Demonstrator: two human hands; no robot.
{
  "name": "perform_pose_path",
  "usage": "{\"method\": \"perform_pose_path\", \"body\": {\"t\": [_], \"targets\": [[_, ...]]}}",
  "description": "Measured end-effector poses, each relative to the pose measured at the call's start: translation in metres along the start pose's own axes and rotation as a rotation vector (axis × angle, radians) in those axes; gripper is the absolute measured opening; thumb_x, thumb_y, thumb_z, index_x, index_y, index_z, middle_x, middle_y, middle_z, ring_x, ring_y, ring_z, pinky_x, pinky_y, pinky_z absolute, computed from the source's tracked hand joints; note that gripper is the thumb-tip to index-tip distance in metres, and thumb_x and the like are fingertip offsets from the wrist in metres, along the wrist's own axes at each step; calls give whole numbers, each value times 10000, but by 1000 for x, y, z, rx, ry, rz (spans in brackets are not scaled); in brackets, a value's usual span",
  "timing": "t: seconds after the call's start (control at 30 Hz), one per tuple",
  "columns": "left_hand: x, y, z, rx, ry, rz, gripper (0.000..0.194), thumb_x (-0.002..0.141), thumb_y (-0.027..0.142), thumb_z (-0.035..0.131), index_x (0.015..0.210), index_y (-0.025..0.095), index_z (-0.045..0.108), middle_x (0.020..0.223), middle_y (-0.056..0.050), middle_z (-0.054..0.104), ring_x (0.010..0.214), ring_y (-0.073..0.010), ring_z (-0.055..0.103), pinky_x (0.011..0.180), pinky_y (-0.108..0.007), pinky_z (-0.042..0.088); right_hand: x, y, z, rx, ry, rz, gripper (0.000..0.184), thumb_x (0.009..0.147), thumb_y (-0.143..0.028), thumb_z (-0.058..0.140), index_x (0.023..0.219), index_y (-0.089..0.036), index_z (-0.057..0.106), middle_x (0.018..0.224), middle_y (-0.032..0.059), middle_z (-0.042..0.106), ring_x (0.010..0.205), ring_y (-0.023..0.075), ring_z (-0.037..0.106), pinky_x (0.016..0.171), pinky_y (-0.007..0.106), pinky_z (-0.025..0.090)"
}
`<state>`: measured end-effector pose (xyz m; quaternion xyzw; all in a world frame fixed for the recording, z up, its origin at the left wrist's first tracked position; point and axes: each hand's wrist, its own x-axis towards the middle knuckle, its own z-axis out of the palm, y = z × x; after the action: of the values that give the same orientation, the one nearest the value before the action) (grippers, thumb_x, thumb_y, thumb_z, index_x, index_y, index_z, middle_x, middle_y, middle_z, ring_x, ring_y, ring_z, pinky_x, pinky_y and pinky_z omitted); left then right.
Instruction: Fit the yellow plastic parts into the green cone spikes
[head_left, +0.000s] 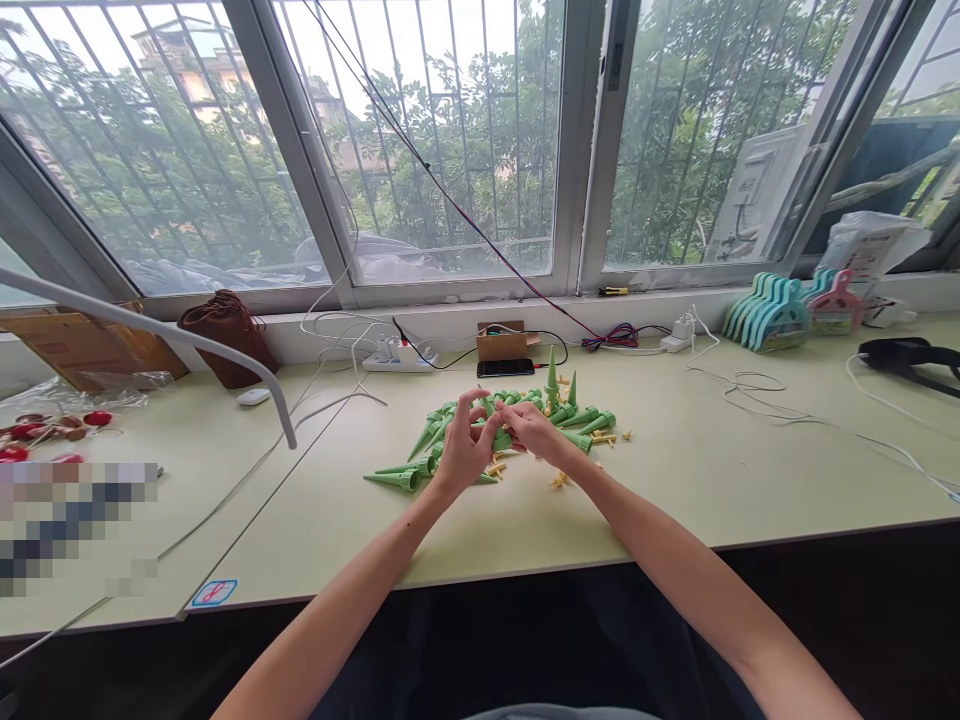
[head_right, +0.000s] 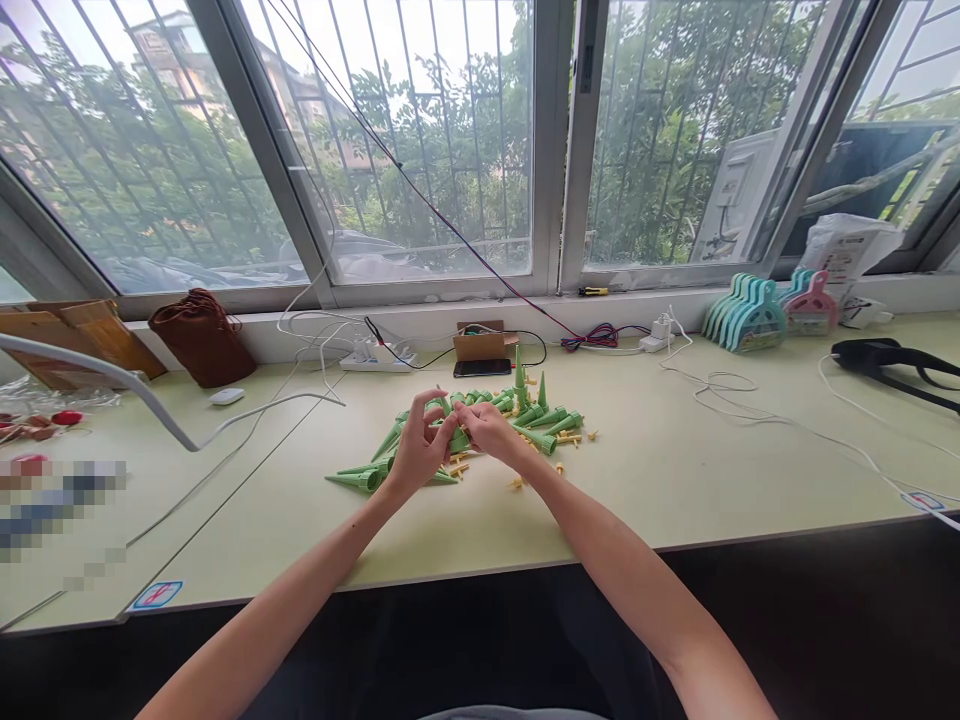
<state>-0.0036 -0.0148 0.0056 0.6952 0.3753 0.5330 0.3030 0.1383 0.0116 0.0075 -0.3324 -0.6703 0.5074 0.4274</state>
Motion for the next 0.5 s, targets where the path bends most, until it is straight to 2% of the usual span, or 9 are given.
{"method": "perform_pose_path", "body": {"t": [0.3,0.5], "targets": [[3,-4,-1,44,-3,16,340,875,398,529,1178,272,439,683,66,444,356,-15,348,357,-136,272,7,15,-2,0,26,-63,532,843,-654,454,574,-211,336,472,-66,231,372,79,278,365,244,235],[7,-13,-2,26,8,-61,261,878,443,497,1017,231,558,732,30,504,397,-26,407,354,-144,322,8,18,-2,-71,40,-150,529,890,-631,378,575,-211,314,469,-57,269,379,83,304,382,246,230]]}}
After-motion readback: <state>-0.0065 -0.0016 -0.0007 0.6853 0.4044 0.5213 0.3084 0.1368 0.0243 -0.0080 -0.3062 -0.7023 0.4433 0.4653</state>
